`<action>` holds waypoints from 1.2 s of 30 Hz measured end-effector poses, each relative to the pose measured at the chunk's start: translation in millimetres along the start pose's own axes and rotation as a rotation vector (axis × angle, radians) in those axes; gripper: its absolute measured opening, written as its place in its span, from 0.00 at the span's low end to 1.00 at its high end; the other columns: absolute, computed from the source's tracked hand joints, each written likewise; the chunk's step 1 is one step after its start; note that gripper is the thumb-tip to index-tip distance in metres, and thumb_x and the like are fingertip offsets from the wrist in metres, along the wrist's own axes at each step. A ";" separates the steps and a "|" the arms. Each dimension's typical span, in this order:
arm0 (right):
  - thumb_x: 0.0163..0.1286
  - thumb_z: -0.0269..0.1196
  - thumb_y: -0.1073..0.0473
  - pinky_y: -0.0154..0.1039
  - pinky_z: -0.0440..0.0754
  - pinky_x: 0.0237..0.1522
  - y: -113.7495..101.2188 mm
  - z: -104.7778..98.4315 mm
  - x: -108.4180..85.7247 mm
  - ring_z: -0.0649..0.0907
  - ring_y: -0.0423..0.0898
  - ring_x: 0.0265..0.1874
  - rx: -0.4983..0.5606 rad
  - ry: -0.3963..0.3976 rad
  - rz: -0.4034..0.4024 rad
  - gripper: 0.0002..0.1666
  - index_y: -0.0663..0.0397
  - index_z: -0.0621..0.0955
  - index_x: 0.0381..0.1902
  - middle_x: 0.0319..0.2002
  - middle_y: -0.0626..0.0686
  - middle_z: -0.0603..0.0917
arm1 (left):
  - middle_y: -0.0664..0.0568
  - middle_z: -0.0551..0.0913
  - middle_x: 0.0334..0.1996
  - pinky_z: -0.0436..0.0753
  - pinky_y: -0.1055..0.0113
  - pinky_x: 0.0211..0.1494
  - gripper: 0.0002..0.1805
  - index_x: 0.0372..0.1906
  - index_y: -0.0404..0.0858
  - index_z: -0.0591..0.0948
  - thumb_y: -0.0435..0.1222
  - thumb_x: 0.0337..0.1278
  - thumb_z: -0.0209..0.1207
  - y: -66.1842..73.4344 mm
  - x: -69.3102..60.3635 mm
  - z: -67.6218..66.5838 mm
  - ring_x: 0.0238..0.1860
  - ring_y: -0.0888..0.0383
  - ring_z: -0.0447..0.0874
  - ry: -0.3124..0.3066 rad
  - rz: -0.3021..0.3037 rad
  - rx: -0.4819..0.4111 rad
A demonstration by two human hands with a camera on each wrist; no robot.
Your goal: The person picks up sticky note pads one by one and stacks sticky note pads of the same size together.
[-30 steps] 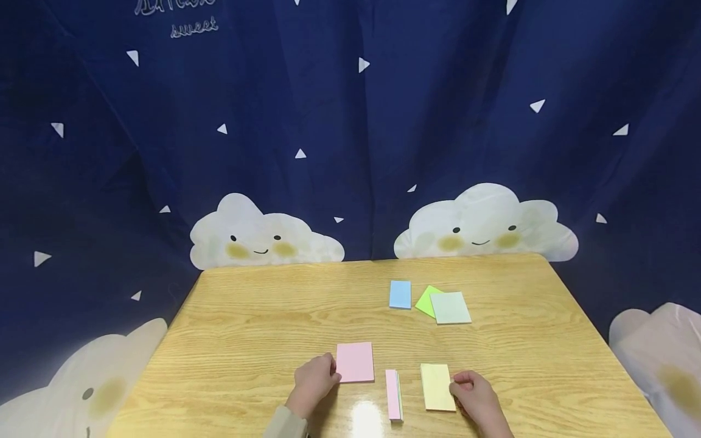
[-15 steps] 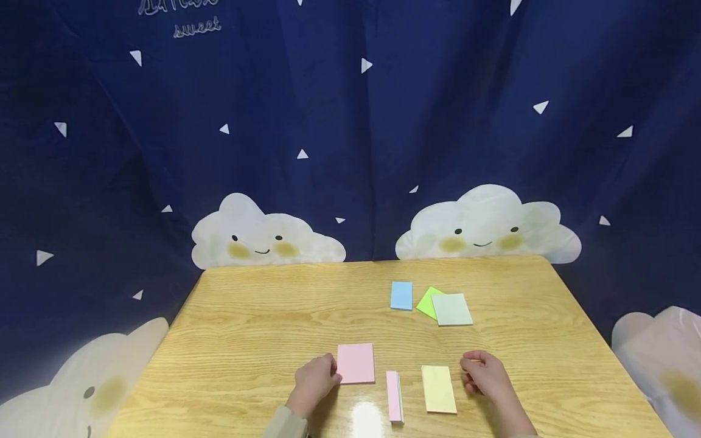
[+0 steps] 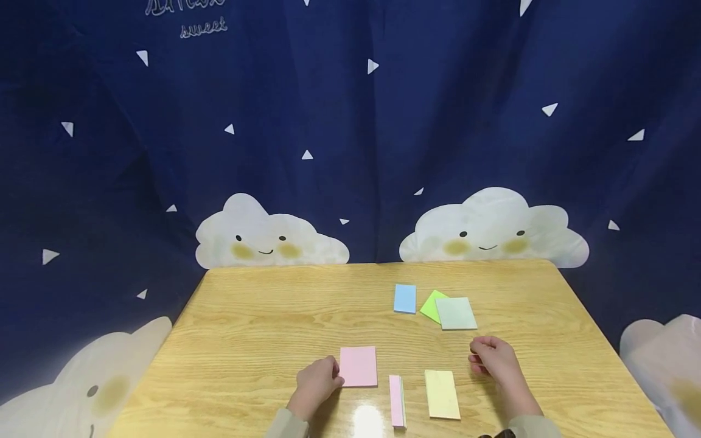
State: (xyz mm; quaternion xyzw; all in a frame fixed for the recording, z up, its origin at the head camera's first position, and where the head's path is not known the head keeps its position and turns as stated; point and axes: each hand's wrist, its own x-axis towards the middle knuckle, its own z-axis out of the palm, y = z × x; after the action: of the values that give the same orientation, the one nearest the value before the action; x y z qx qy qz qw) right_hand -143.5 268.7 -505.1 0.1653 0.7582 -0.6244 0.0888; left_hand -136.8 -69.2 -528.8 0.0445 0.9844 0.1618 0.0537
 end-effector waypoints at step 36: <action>0.61 0.56 0.57 0.37 0.79 0.22 32.5 -36.0 91.7 0.79 0.42 0.24 -0.068 0.183 0.044 0.25 0.70 0.66 0.50 0.36 0.59 0.76 | 0.56 0.74 0.18 0.71 0.60 0.25 0.13 0.22 0.43 0.72 0.41 0.39 0.66 1.6 1.9 -2.3 0.21 0.56 0.75 0.015 0.011 0.042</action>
State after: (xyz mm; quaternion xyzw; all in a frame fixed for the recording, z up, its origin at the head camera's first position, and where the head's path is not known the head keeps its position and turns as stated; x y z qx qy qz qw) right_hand -214.4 322.0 -558.8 0.2352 0.7799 -0.5787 0.0383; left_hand -138.8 -68.2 -526.3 0.0500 0.9876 0.1419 0.0447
